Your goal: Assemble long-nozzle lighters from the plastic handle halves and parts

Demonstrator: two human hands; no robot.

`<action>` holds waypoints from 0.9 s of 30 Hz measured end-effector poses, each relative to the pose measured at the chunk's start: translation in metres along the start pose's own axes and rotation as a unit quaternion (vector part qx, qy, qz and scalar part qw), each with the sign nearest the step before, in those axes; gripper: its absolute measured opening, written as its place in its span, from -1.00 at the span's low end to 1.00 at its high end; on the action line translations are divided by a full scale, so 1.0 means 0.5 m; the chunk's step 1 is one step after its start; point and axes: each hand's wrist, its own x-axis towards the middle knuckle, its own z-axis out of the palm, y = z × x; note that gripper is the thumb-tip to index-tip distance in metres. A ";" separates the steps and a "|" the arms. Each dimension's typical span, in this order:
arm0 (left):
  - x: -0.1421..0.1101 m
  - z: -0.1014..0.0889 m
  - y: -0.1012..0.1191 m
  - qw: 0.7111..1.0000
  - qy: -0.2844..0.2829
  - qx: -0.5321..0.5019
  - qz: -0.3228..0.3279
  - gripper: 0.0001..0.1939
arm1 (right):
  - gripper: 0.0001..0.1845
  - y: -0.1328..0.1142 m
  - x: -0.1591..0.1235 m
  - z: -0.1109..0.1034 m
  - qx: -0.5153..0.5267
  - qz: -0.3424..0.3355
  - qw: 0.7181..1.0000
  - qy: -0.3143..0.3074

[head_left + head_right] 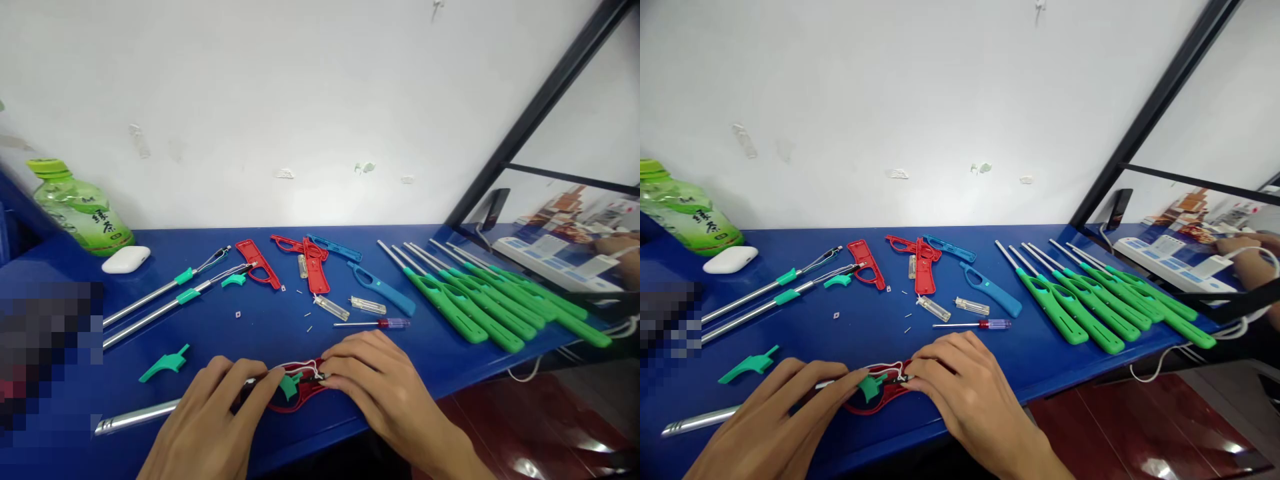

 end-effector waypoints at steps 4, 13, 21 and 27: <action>-0.001 0.007 -0.011 0.999 -0.012 -0.001 0.030 -0.45 | -0.80 0.001 0.001 -0.004 0.009 -0.021 1.000 0.003; 0.012 0.009 0.012 0.998 0.035 -0.046 0.002 -0.50 | -0.79 0.000 0.004 -0.006 0.017 -0.037 0.999 -0.003; 0.001 0.018 0.015 1.000 0.000 -0.025 0.012 -0.51 | -0.78 0.003 0.003 -0.009 0.037 -0.057 0.998 -0.009; -0.004 0.021 0.007 0.999 -0.008 -0.045 0.029 -0.49 | -0.80 0.003 0.002 -0.006 0.032 -0.051 0.998 0.003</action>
